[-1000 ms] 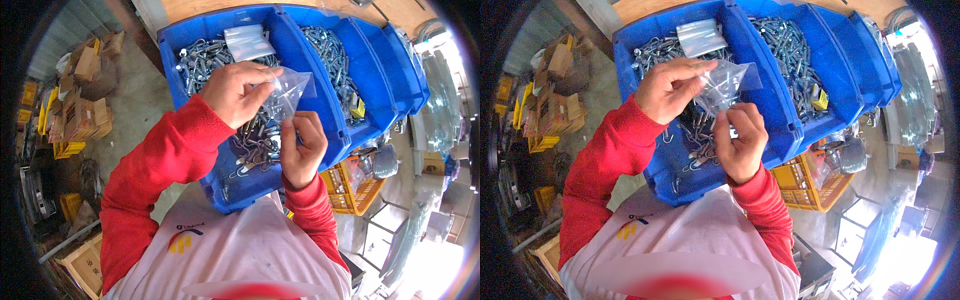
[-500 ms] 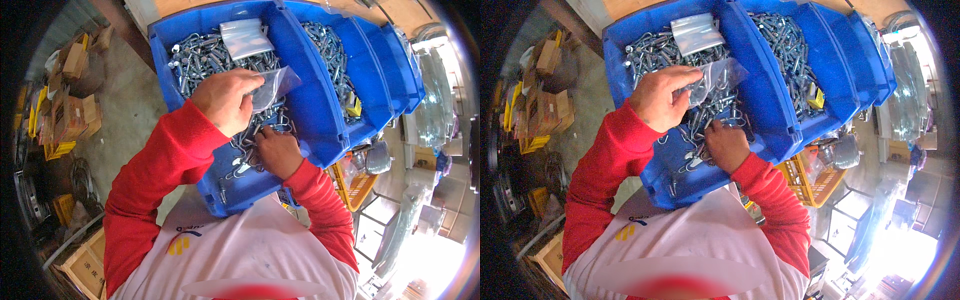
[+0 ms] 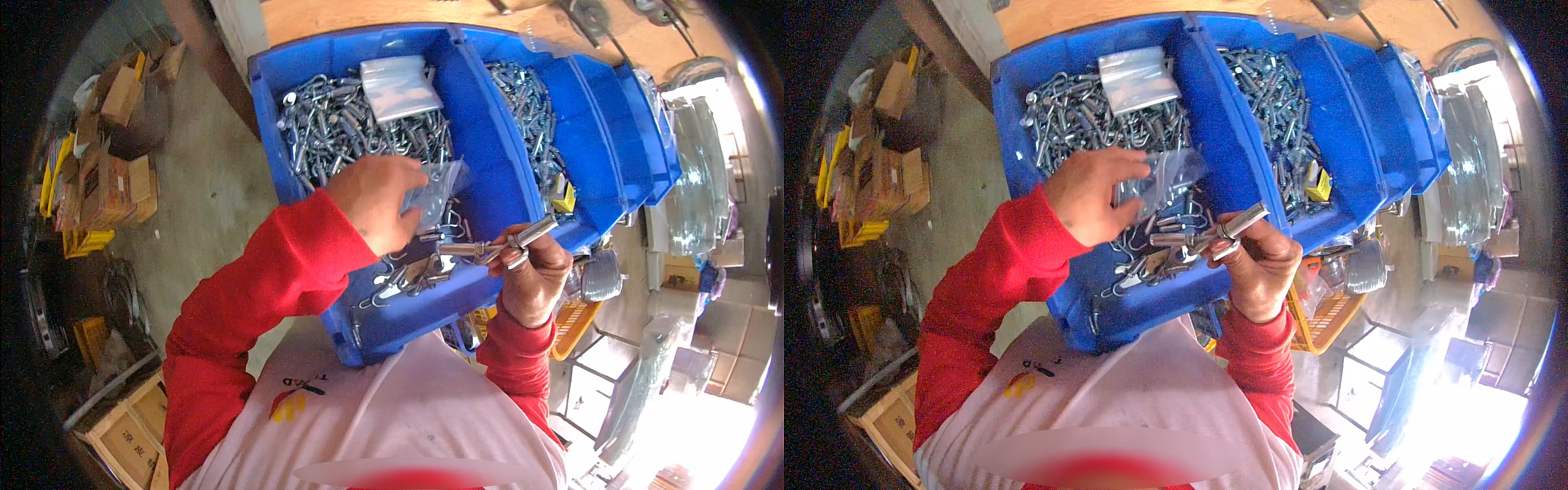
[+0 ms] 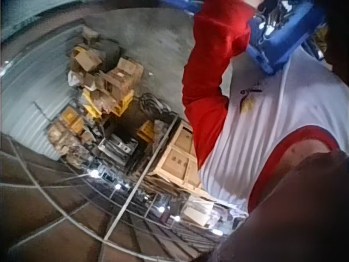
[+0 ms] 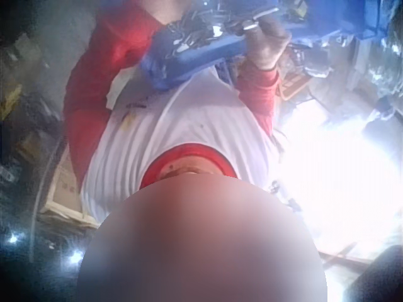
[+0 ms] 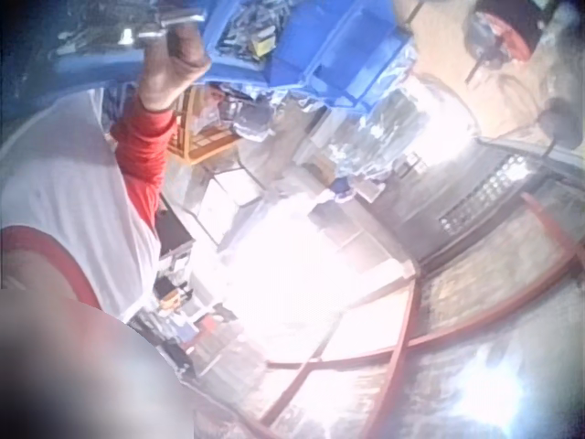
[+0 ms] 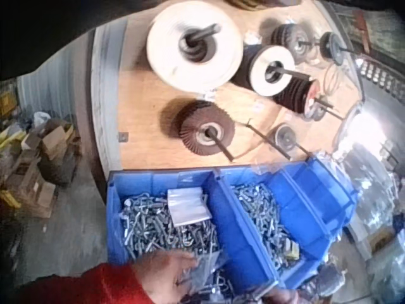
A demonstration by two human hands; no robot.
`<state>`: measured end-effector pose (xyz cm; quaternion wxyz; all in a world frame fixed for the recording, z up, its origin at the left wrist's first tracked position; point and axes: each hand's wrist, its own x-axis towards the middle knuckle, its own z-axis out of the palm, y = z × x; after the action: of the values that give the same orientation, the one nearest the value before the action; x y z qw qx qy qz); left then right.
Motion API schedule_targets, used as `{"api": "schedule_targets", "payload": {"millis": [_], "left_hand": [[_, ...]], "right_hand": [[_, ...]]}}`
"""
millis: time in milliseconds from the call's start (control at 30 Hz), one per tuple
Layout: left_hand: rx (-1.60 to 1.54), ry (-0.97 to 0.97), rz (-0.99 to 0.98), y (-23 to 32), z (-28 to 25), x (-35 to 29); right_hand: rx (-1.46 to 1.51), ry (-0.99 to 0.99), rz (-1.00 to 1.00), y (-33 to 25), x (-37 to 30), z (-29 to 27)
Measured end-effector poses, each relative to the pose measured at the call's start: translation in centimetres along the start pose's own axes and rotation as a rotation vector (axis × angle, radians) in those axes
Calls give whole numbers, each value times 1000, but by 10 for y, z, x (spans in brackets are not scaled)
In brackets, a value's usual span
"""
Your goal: The person repeatedly picks small metal fasteners from a blue compartmentalized bin and places them into small clear plastic bags. They seal each bag and set it aside, continuing the cycle with additional fasteners from the same bin.
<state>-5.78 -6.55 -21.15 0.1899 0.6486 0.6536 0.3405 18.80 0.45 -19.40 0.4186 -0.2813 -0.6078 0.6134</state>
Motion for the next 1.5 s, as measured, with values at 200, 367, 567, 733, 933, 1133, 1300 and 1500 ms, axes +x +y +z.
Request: {"api": "schedule_targets", "payload": {"millis": [200, 367, 567, 733, 933, 1133, 1300, 1500], "left_hand": [[117, -198, -97, 30, -2, 2], [124, -231, -128, 36, -2, 4], [179, -249, -122, 50, 8, 5], [249, -198, -82, 52, 11, 0], [288, -285, -123, 61, 10, 2], [235, -442, -160, 72, 11, 12], [310, -388, -134, 80, 12, 15], [297, -374, -113, 93, -3, 9]], "right_hand": [[22, 41, -178, 10, 18, 16], [-460, -178, -373, 2, 29, 12], [-582, -424, -630, 4, 40, 9], [-749, -598, -787, 3, 51, 2], [-1220, -658, -853, -7, 56, -11], [-1227, -781, -795, -12, 61, -15], [-1375, -753, -675, -32, 61, -15], [-1249, -733, -737, -47, 59, -24]]}}
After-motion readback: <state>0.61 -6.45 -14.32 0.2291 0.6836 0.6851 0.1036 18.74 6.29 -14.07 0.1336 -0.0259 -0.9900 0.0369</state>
